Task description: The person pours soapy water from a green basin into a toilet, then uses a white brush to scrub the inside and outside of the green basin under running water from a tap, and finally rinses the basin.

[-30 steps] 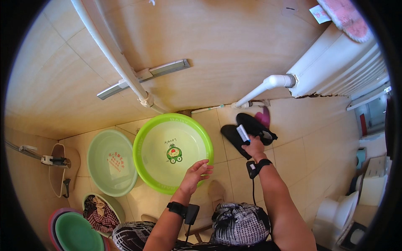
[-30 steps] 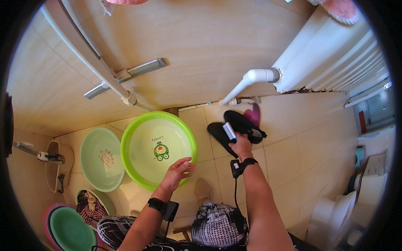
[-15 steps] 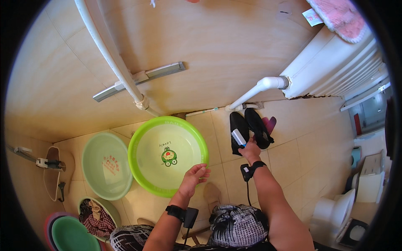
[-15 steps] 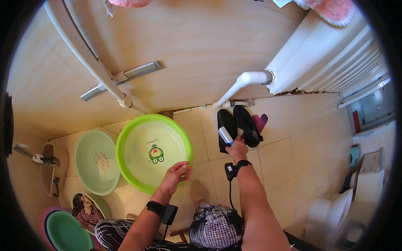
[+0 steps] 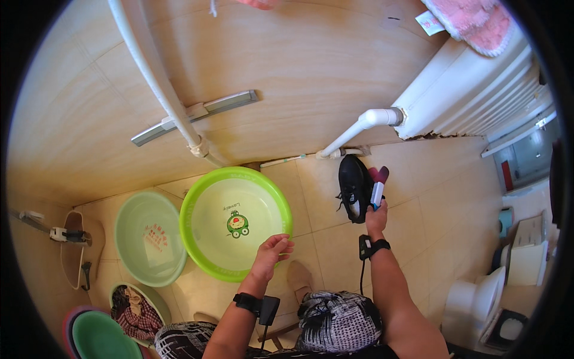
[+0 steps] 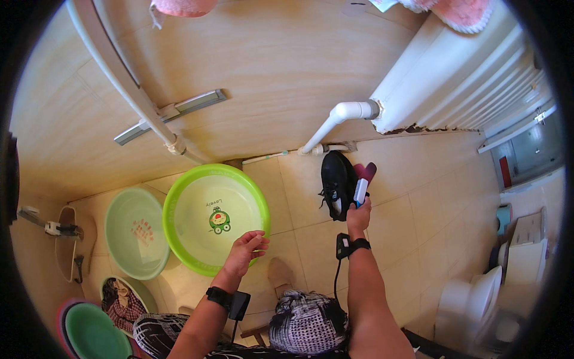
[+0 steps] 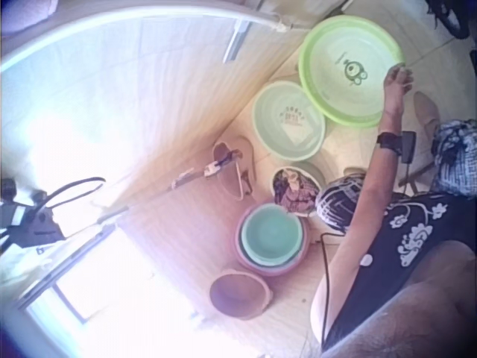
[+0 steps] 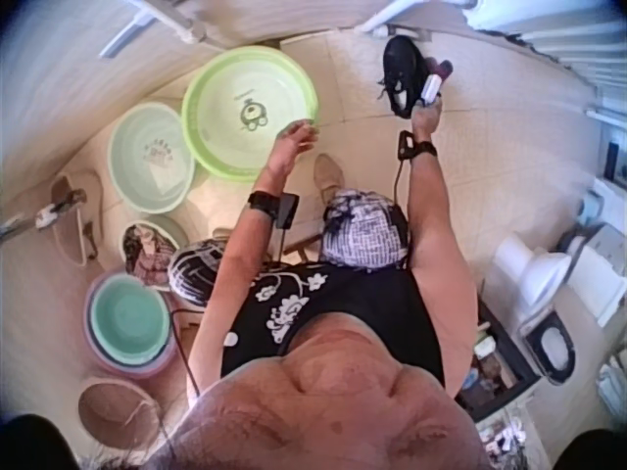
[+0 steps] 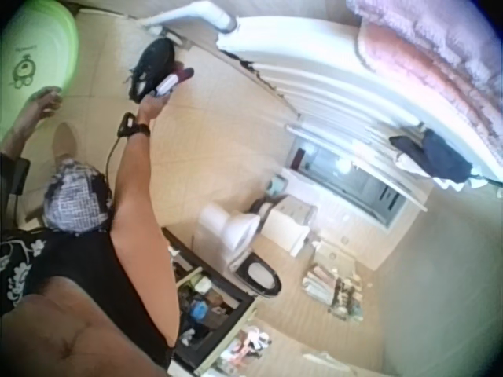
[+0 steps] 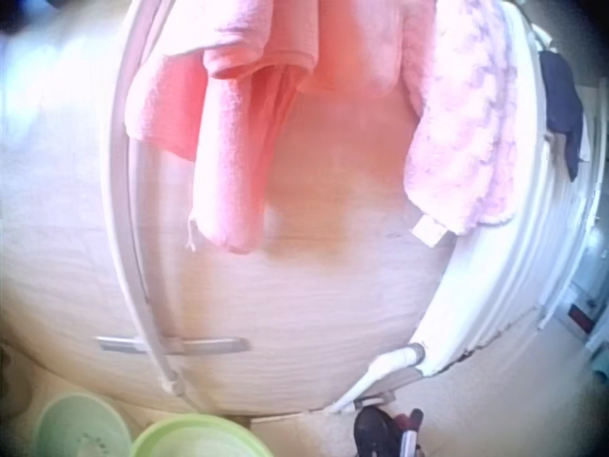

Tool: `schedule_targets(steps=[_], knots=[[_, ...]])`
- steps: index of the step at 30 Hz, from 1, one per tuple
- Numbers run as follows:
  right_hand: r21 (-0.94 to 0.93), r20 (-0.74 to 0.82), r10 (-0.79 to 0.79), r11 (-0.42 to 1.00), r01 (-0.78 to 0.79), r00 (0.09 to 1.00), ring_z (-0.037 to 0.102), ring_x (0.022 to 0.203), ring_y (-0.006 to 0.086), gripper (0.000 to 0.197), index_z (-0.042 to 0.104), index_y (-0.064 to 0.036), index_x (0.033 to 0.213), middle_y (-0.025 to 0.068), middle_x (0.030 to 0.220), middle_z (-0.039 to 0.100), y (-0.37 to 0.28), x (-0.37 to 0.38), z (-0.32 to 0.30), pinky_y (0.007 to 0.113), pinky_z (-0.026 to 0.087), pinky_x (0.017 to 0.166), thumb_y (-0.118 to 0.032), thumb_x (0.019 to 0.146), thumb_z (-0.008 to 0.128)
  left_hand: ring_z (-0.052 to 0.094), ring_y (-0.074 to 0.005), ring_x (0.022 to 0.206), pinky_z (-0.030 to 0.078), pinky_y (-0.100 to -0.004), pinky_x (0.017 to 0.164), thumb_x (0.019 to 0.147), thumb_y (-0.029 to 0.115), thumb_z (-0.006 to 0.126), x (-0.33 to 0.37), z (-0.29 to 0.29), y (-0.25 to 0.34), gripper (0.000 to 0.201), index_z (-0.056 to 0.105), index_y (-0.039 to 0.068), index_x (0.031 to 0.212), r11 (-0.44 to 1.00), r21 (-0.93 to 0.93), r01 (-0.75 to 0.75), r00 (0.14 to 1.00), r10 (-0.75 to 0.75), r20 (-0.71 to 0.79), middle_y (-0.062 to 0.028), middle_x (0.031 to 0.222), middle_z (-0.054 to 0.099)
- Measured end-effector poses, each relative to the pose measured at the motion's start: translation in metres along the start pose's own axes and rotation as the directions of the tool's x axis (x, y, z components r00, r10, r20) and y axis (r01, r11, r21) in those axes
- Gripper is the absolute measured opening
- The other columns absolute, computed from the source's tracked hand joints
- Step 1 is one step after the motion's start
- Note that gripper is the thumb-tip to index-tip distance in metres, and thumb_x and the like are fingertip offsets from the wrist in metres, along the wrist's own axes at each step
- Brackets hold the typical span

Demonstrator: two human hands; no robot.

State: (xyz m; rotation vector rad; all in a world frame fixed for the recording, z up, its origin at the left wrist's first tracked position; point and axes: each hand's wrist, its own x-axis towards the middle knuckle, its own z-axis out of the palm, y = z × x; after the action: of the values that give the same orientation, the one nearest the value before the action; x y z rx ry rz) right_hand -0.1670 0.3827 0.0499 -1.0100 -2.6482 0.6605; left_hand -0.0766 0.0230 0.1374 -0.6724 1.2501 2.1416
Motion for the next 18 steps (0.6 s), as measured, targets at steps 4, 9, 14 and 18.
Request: schedule_targets(steps=[4,9,14,18], knots=[[0.035,0.219,-0.449,0.891,0.453,0.866,0.056,0.091,0.0370,0.043,0.046,-0.0128,0.119,0.0162,0.103,0.054,-0.034,-0.026,0.001,0.045,0.046,0.077,-0.021,0.079,0.062,0.058,-0.0125,0.084,0.047,-0.0285,0.075,0.088,0.028,0.055,-0.002,-0.008,-0.002,0.029,0.057,0.007,0.108,1.000,-0.027,-0.014,0.997,0.012,-0.070,-0.0041,0.095,0.063],[-0.291,0.285,-0.537,0.741,0.606,0.794,0.047,0.109,0.0317,0.048,0.050,-0.0084,0.114,0.0137,0.114,0.048,-0.063,-0.039,0.025,0.042,0.043,0.088,-0.017,0.071,0.069,0.059,-0.0114,0.079,0.047,-0.0279,0.072,0.089,0.033,0.053,-0.017,-0.037,-0.001,0.027,0.061,0.008,0.096,0.989,-0.132,-0.069,0.973,0.037,-0.228,-0.0010,0.088,0.063],[0.200,0.213,-0.818,0.572,0.795,0.535,0.044,0.114,0.0353,0.044,0.048,-0.0007,0.114,0.0185,0.121,0.045,-0.157,-0.072,0.002,0.040,0.037,0.096,-0.006,0.074,0.064,0.059,-0.0105,0.075,0.047,-0.0273,0.070,0.090,0.035,0.052,-0.051,-0.094,0.010,0.026,0.061,0.010,0.093,0.920,-0.264,-0.290,0.869,0.137,-0.476,-0.0002,0.084,0.062],[0.621,0.481,-0.868,0.438,0.650,0.125,0.057,0.095,0.0271,0.030,0.055,-0.0034,0.105,0.0130,0.106,0.055,-0.260,-0.159,-0.006,0.035,0.046,0.082,-0.005,0.076,0.063,0.056,-0.0098,0.070,0.046,-0.0262,0.063,0.091,0.030,0.050,-0.084,-0.154,0.010,0.022,0.058,0.010,0.088,0.731,-0.402,-0.552,0.705,0.152,-0.693,0.0003,0.078,0.060]])
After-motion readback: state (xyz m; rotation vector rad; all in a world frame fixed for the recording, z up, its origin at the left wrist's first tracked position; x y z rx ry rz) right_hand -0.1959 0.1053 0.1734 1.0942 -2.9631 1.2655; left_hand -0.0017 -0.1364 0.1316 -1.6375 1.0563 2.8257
